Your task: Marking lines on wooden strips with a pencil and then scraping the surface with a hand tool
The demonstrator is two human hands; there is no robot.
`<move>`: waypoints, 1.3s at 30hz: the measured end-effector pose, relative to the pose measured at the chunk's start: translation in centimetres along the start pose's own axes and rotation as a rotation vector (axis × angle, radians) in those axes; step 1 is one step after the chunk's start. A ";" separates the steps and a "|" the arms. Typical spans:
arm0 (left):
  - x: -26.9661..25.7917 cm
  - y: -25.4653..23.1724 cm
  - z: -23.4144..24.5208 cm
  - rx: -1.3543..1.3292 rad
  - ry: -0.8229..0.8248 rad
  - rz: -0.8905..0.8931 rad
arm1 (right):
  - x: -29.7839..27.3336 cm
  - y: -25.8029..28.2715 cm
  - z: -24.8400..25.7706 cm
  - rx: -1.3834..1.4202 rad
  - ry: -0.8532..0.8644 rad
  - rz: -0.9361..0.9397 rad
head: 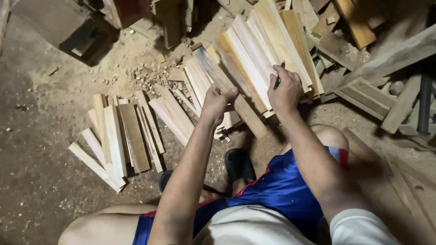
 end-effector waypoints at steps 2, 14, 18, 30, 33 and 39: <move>-0.2 0.3 -0.4 0.005 0.005 0.004 | -0.3 -1.0 -0.4 -0.041 0.007 0.019; -1.8 4.6 7.0 -0.053 -0.191 0.014 | -6.1 9.9 -1.5 0.504 0.390 -0.222; -3.9 4.7 12.1 -0.086 -0.290 -0.017 | -12.4 12.8 -6.2 0.490 0.720 -0.383; -1.4 25.2 26.4 0.493 -0.645 0.374 | -16.0 18.0 -13.5 0.452 0.795 -0.505; 2.5 31.5 25.9 0.645 -0.558 0.432 | -15.9 17.9 -14.1 0.390 0.841 -0.570; 4.5 32.6 24.4 0.618 -0.625 0.460 | -16.0 16.9 -15.8 0.438 0.818 -0.615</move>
Point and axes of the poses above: each hand's wrist, its own x-axis towards the middle knuckle, its own z-axis out of the back of the hand, y = z × x, the point moved 5 cm from there along x, towards the middle knuckle, and after that the axes turned 11 degrees about x, right-handed, at the moved point
